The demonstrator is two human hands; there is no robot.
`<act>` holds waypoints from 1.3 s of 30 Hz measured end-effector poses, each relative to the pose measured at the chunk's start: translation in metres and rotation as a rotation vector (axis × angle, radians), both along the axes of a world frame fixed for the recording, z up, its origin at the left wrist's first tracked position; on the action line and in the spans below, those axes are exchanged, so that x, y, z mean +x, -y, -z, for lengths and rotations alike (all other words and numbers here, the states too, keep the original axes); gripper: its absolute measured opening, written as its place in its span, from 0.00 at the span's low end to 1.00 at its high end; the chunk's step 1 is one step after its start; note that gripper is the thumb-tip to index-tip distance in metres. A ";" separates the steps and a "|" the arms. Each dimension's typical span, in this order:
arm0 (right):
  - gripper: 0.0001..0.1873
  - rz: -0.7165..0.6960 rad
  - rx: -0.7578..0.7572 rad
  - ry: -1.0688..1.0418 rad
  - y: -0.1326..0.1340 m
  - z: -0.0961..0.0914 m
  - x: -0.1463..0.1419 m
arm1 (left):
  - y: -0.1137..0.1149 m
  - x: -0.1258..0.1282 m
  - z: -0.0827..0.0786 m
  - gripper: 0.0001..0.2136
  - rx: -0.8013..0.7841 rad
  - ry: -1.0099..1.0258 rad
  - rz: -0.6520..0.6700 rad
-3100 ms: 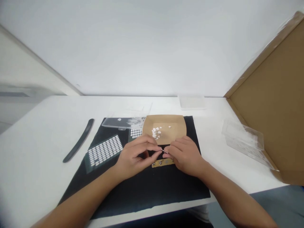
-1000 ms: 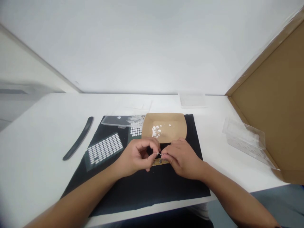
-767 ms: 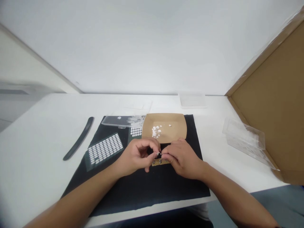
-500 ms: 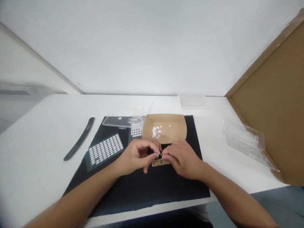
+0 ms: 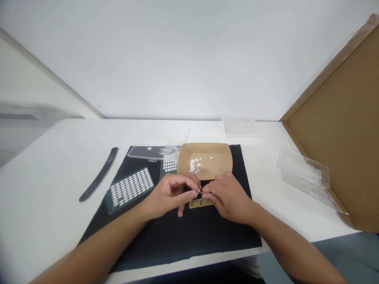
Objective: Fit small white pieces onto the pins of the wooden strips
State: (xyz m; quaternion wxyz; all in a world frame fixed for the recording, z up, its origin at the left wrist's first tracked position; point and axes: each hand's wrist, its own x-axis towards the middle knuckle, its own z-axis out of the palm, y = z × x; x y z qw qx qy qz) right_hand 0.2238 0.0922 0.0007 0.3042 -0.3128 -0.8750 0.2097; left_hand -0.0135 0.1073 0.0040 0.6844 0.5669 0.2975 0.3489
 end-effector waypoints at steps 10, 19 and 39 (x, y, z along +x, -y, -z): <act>0.14 -0.003 0.031 0.017 0.000 0.001 0.000 | 0.000 0.001 0.000 0.15 -0.068 -0.028 0.015; 0.10 -0.009 0.109 -0.011 -0.003 0.001 0.001 | 0.000 0.000 -0.001 0.19 -0.109 -0.111 0.079; 0.07 0.042 0.164 -0.028 -0.005 0.000 0.004 | 0.000 0.003 0.003 0.14 0.198 -0.308 -0.239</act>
